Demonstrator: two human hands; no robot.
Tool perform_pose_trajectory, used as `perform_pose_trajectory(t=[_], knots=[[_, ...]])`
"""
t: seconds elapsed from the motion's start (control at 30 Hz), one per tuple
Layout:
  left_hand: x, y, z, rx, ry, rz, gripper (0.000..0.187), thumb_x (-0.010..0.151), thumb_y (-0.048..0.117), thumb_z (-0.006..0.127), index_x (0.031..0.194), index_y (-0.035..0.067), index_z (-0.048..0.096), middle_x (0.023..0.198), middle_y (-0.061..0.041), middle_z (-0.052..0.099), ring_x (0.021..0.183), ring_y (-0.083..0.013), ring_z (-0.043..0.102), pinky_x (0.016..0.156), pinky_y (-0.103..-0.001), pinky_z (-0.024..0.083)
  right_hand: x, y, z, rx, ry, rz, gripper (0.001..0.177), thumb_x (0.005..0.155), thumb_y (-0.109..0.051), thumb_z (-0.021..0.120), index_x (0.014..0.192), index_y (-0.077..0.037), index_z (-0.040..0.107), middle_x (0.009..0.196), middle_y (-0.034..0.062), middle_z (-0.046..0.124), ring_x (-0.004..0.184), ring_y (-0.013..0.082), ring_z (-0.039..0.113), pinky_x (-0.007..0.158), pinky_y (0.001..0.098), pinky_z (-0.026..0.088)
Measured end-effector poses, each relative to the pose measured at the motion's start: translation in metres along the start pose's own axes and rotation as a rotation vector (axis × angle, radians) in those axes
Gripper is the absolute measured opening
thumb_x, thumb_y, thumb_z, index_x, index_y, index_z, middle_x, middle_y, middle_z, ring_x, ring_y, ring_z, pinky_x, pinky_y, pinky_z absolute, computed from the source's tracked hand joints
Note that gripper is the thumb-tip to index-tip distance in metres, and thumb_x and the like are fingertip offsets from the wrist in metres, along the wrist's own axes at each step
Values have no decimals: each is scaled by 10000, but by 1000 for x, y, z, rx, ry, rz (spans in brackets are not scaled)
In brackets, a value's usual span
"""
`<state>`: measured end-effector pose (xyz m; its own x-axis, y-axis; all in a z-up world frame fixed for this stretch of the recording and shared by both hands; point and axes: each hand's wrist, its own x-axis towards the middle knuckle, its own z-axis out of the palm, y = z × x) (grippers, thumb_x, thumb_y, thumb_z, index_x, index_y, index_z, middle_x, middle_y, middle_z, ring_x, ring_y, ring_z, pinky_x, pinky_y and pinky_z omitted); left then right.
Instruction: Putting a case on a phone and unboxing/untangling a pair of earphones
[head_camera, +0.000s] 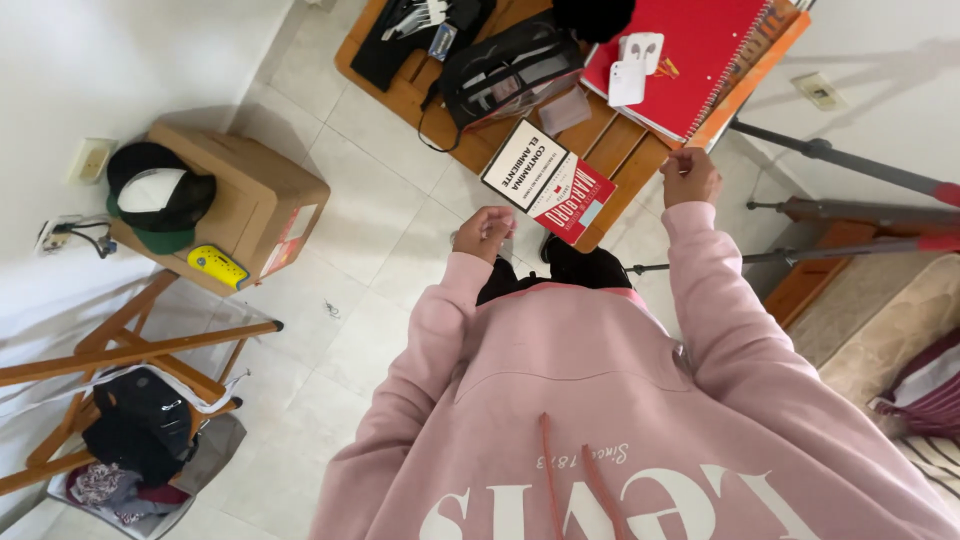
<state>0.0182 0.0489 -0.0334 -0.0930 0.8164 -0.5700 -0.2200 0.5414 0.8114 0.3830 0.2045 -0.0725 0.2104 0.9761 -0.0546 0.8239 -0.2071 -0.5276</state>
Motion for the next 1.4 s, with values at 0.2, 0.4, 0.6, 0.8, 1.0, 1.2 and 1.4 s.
perform_pose_trajectory(t=[0.2,0.4,0.6,0.8,1.0,1.2,1.4], knots=[[26,3,41,31,9,60,171,976,183,681,1140,158,726,968,-56,775,833,-117,743,734,-246,584,40,7,-6,-16,-119,0,79,885,-258,740,960,-255,715,777,-78,731,653,122,717,670,271,529],[64,-1,114,-29,103,96,179,949,126,657,1118,134,715,992,-105,760,814,-158,741,693,-288,612,129,6,19,-24,-208,-150,172,884,-304,757,1052,-265,759,893,13,761,825,236,755,722,380,593],[128,-10,206,100,154,-16,257,933,230,694,1177,151,691,1079,-104,759,905,-202,761,726,-303,649,190,-44,30,141,-178,-459,287,875,-86,702,1140,-186,746,935,147,717,918,375,707,771,437,612],[207,-14,266,-34,333,-239,683,830,256,721,1474,166,512,1267,-94,698,1080,-184,712,922,-302,558,209,-77,32,-19,-552,-249,454,925,-148,667,1367,-208,582,1312,136,543,1160,340,594,797,530,556],[243,-42,259,-761,473,-202,879,957,-29,702,1636,204,193,1516,-267,329,1227,-429,633,1048,-575,524,210,-49,53,-25,-537,-450,271,917,-245,708,1181,-304,688,1049,11,604,1090,255,648,973,425,532],[239,-34,265,-700,549,-162,775,972,-98,616,1622,71,230,1507,-341,317,1264,-551,553,1021,-552,512,207,-47,49,71,-621,-524,255,916,-221,720,1162,-285,706,999,41,650,1022,280,676,935,432,544],[253,-79,254,-541,561,-147,446,948,57,721,1336,-31,521,1069,-266,601,733,-411,752,638,-462,701,190,-51,27,286,-612,-591,275,886,-157,771,1139,-262,749,942,21,699,934,213,700,864,344,569]])
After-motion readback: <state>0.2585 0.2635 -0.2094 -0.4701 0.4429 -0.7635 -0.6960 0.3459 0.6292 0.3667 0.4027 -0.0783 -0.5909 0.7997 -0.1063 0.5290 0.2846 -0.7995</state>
